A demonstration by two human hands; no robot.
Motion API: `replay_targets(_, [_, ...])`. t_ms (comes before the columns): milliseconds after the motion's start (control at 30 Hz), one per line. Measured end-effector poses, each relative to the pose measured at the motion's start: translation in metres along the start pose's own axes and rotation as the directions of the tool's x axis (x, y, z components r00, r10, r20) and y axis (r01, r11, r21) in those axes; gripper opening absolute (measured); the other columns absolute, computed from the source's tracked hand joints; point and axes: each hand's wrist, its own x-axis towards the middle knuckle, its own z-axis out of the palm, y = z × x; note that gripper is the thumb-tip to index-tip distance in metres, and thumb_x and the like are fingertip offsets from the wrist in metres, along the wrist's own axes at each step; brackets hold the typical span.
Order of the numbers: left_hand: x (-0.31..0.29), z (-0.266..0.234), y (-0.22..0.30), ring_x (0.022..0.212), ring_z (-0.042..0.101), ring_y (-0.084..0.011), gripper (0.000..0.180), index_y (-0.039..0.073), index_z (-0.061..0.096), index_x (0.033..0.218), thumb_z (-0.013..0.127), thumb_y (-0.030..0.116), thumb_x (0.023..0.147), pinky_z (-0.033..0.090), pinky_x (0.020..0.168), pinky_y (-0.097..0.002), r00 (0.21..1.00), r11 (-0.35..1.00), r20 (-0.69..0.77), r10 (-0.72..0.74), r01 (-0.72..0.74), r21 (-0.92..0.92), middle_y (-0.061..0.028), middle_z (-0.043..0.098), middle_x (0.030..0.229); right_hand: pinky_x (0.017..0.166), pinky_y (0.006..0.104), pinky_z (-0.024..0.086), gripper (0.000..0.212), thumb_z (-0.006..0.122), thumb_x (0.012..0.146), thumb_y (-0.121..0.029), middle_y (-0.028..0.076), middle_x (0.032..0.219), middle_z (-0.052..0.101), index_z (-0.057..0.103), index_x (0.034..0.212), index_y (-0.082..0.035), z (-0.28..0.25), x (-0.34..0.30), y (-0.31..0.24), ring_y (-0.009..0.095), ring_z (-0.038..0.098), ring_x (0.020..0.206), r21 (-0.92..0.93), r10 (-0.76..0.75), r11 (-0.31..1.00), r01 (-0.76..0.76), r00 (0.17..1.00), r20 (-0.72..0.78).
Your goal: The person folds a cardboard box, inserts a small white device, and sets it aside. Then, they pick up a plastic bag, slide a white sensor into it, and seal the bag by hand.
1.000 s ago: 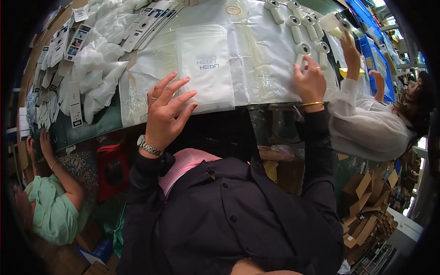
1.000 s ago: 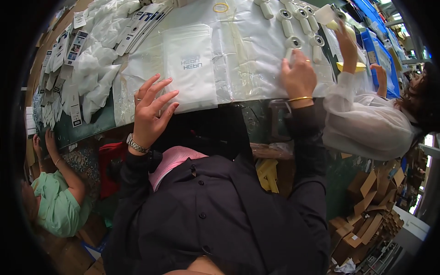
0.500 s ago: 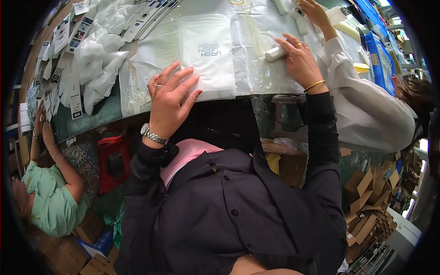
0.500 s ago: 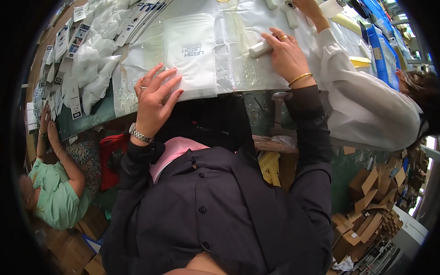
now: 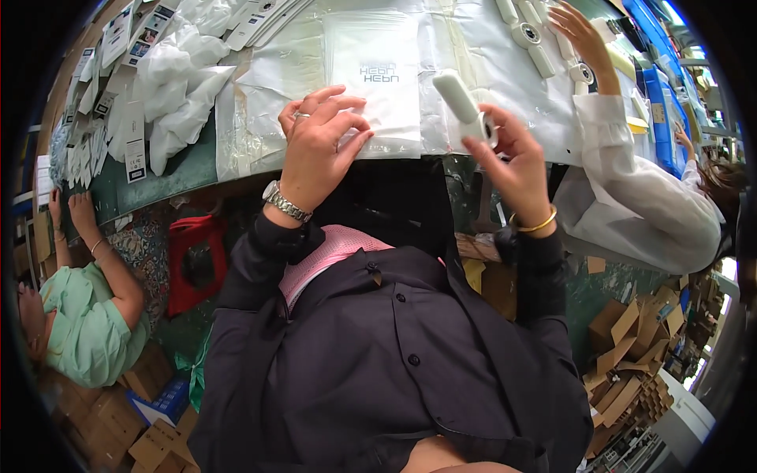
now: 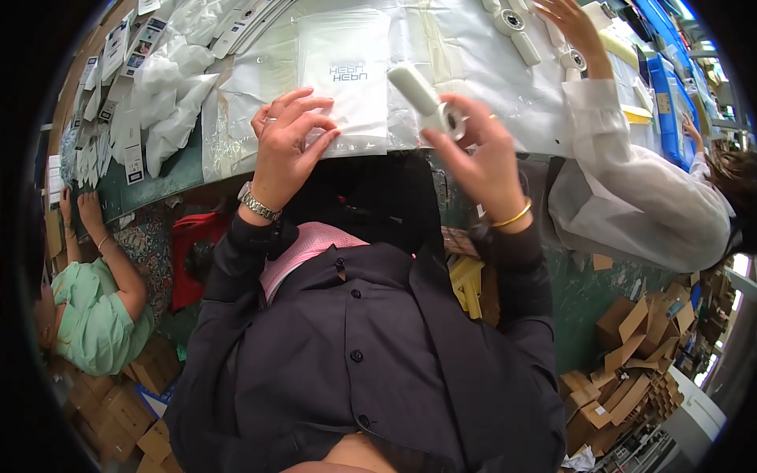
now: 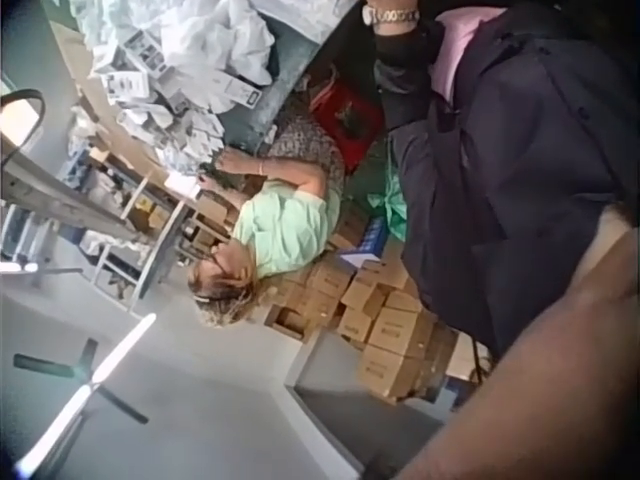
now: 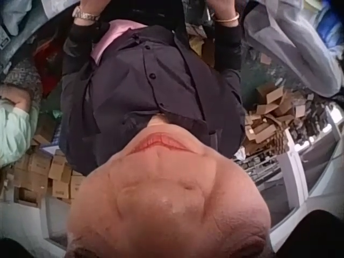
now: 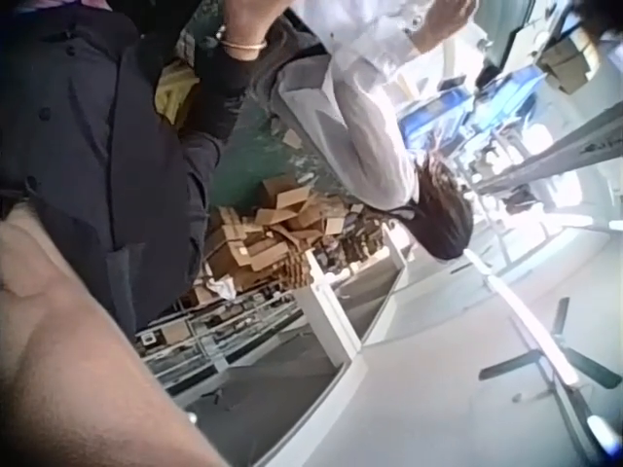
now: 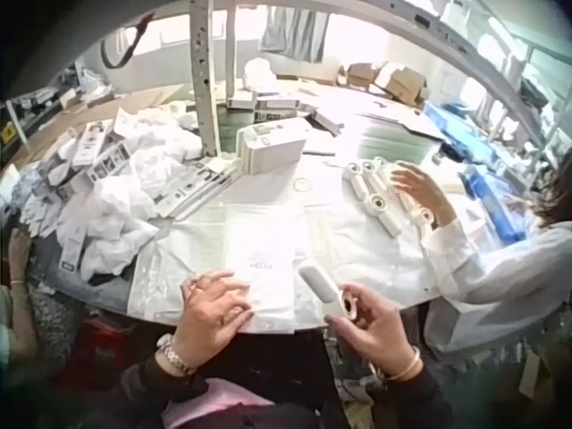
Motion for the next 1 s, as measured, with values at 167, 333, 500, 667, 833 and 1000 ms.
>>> replay_targets(167, [0.002, 0.002, 0.004, 0.136, 0.057, -0.0242, 0.010, 0.015, 0.075, 0.093, 0.081, 0.021, 0.088, 0.026, 0.113, -0.0450, 1.000, 0.999, 0.006, -0.011, 0.012, -0.029, 0.0011, 0.073, 0.126, 0.076, 0.0226, 0.054, 0.047, 0.072, 0.101, -0.007, 0.004, 0.109, 0.070, 0.052, 0.143, 0.004, 0.050, -0.019, -0.010, 0.009, 0.067, 0.089, 0.469, 0.132, 0.861, -0.199, 0.976, 0.172])
replay_targets(333, [0.004, 0.003, 0.006, 0.129, 0.059, -0.0244, 0.009, 0.014, 0.075, 0.092, 0.080, 0.020, 0.089, 0.027, 0.110, -0.0453, 0.999, 0.998, 0.004, -0.032, 0.032, -0.052, 0.0007, 0.074, 0.119, 0.075, 0.0211, 0.054, 0.047, 0.073, 0.101, -0.007, 0.004, 0.108, 0.070, 0.050, 0.142, 0.003, 0.064, -0.024, -0.004, 0.008, 0.068, 0.088, 0.477, 0.149, 0.846, -0.238, 0.965, 0.217])
replay_targets(500, [0.009, 0.012, 0.004, 0.122, 0.060, -0.0229, 0.012, 0.013, 0.074, 0.089, 0.081, 0.023, 0.087, 0.029, 0.106, -0.0459, 0.987, 0.982, -0.003, -0.158, 0.157, -0.108, 0.0014, 0.072, 0.114, 0.074, 0.0207, 0.053, 0.047, 0.074, 0.101, -0.007, 0.004, 0.108, 0.070, 0.050, 0.140, 0.003, 0.067, -0.028, 0.002, 0.007, 0.067, 0.087, 0.394, 0.117, 0.901, -0.180, 0.977, 0.177])
replay_targets(667, [0.008, -0.005, 0.013, 0.121, 0.060, -0.0204, 0.011, 0.012, 0.075, 0.091, 0.080, 0.021, 0.089, 0.029, 0.107, -0.0417, 1.000, 1.000, -0.003, -0.002, 0.002, -0.026, 0.0018, 0.072, 0.117, 0.075, 0.0207, 0.054, 0.048, 0.075, 0.100, -0.007, 0.004, 0.108, 0.070, 0.051, 0.140, 0.003, 0.067, -0.030, -0.001, 0.007, 0.067, 0.087, 0.397, 0.146, 0.894, -0.206, 0.973, 0.177])
replay_targets(833, [0.003, 0.008, 0.007, 0.119, 0.060, -0.0209, 0.011, 0.011, 0.074, 0.091, 0.079, 0.021, 0.090, 0.030, 0.106, -0.0416, 1.000, 0.999, -0.026, -0.016, 0.015, -0.040, 0.0013, 0.071, 0.116, 0.076, 0.0209, 0.054, 0.049, 0.077, 0.099, -0.006, 0.004, 0.109, 0.070, 0.052, 0.140, 0.003, 0.065, -0.033, -0.003, 0.007, 0.066, 0.086, 0.429, 0.170, 0.876, -0.220, 0.974, 0.153])
replay_targets(1000, [0.003, 0.014, 0.002, 0.116, 0.060, -0.0236, 0.014, 0.011, 0.072, 0.091, 0.078, 0.024, 0.091, 0.030, 0.104, -0.0440, 0.993, 0.988, -0.019, -0.119, 0.117, -0.103, 0.0001, 0.069, 0.114, 0.074, 0.0212, 0.054, 0.048, 0.079, 0.096, -0.007, 0.004, 0.107, 0.070, 0.055, 0.136, 0.004, 0.065, -0.037, -0.001, 0.006, 0.067, 0.084, 0.267, 0.105, 0.955, -0.128, 0.989, 0.099])
